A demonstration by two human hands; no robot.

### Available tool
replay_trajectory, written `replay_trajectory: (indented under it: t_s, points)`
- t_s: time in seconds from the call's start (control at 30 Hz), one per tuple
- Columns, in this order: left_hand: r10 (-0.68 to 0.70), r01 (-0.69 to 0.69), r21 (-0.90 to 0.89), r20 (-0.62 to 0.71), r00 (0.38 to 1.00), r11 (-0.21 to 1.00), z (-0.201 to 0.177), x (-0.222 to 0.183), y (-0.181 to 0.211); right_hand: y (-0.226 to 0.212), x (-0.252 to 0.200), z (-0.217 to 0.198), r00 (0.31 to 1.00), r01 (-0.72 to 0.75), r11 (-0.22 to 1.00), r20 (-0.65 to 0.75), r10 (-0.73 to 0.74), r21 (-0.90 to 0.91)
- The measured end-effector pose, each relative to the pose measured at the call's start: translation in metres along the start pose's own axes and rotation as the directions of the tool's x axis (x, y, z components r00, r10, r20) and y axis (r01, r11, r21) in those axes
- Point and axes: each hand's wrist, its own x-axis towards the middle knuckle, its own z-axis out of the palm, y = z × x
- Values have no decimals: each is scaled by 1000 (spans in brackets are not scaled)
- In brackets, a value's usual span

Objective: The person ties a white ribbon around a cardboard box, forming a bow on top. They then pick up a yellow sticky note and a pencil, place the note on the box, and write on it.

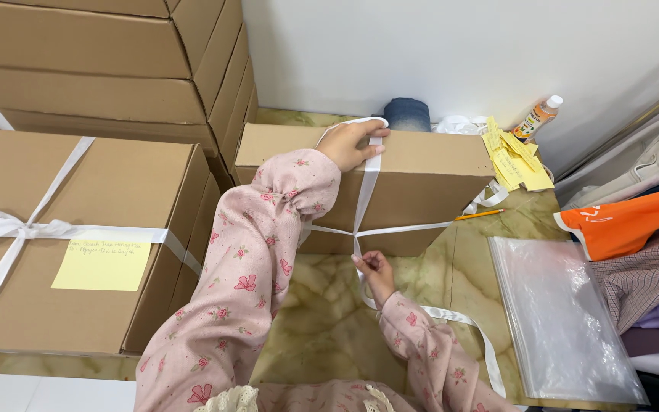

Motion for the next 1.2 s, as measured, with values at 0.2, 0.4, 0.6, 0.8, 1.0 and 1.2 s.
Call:
replay_trajectory:
  t_s: [0.2, 0.4, 0.6, 0.8, 1.0, 1.2]
  points:
    - [-30, 29, 59, 16, 999, 998, 0, 0, -6, -6, 17, 3, 998, -43, 998, 43, 45, -39]
    - [-55, 49, 61, 97, 994, 997, -27, -15, 24, 7, 15, 4, 994, -43, 999, 106, 40, 20]
    - [-124, 62, 214, 288, 950, 975, -33, -25, 40, 11, 2, -6, 996, 11, 998, 83, -16, 67]
    - [-69, 17, 260, 193, 979, 965, -18, -24, 36, 24, -8, -27, 988, 128, 987, 105, -117, -95]
    - [0, -7, 193, 38, 999, 981, -17, -48, 42, 42, -9, -55, 987, 35, 992, 158, -16, -117]
    - [-12, 16, 32, -122, 992, 999, -65, -80, 75, 16, 25, -105, 975, 167, 968, 176, -135, -185]
